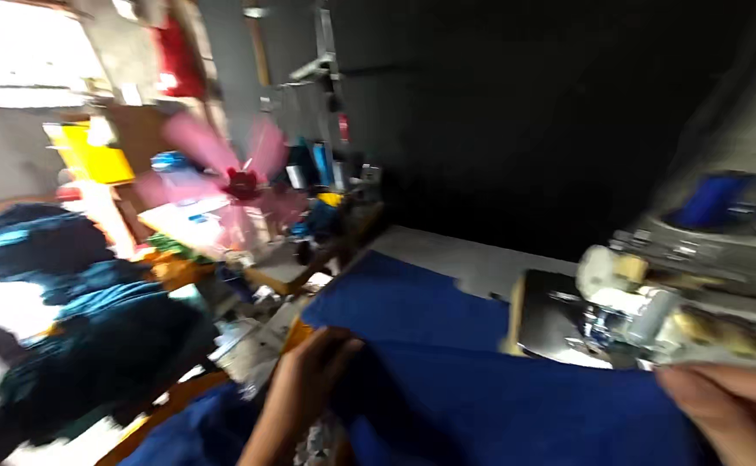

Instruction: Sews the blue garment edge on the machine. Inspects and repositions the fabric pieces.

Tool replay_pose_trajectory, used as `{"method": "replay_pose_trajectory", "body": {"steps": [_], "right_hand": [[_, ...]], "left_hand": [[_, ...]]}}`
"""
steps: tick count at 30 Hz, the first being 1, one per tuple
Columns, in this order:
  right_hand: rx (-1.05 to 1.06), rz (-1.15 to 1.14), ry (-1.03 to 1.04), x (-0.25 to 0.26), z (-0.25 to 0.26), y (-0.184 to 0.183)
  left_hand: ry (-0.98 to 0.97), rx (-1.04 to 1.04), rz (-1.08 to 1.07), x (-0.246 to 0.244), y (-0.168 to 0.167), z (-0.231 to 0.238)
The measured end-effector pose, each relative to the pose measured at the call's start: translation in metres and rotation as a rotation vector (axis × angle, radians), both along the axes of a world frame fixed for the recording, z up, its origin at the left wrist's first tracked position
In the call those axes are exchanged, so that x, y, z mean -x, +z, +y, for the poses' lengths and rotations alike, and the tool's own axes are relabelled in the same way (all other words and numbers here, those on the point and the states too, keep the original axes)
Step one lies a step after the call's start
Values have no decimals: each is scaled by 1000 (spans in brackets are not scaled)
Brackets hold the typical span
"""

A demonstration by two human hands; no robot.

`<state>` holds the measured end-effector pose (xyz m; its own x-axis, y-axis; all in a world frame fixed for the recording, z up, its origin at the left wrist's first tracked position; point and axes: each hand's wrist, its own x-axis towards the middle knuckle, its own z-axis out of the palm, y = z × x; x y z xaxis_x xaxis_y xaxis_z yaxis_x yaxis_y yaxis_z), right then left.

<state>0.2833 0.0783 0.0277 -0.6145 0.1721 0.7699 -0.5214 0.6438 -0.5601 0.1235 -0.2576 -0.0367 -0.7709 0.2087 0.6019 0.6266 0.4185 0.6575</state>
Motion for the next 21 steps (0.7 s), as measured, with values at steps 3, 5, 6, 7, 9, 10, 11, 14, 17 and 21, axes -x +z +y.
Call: {"method": "replay_pose_trajectory", "body": {"steps": [3, 5, 6, 7, 9, 10, 11, 14, 17, 21], "right_hand": [[133, -5, -117, 5, -13, -2], [157, -4, -168, 7, -15, -5], [161, -3, -190, 8, -15, -5], [165, -2, -213, 9, -15, -6], [168, 0, -246, 10, -14, -8], [167, 0, -255, 11, -13, -9], [166, 0, -262, 13, -13, -10], [166, -1, -285, 16, -13, -8], [165, -5, -291, 19, -14, -2], [167, -21, -338, 32, -6, 5]], "left_hand": [[-5, 48, -1, 18, 19, -1], [9, 67, -27, 26, 27, -1], [33, 67, -53, 27, 32, 0], [52, 71, -76, 30, 36, 1], [31, 89, -92, 37, 42, -3], [11, 98, -92, 41, 44, -6], [1, 105, -86, 45, 48, -8], [47, 79, -108, 49, 64, -10], [47, 48, -162, 49, 86, -13], [8, -33, -209, 60, 110, -10]]}}
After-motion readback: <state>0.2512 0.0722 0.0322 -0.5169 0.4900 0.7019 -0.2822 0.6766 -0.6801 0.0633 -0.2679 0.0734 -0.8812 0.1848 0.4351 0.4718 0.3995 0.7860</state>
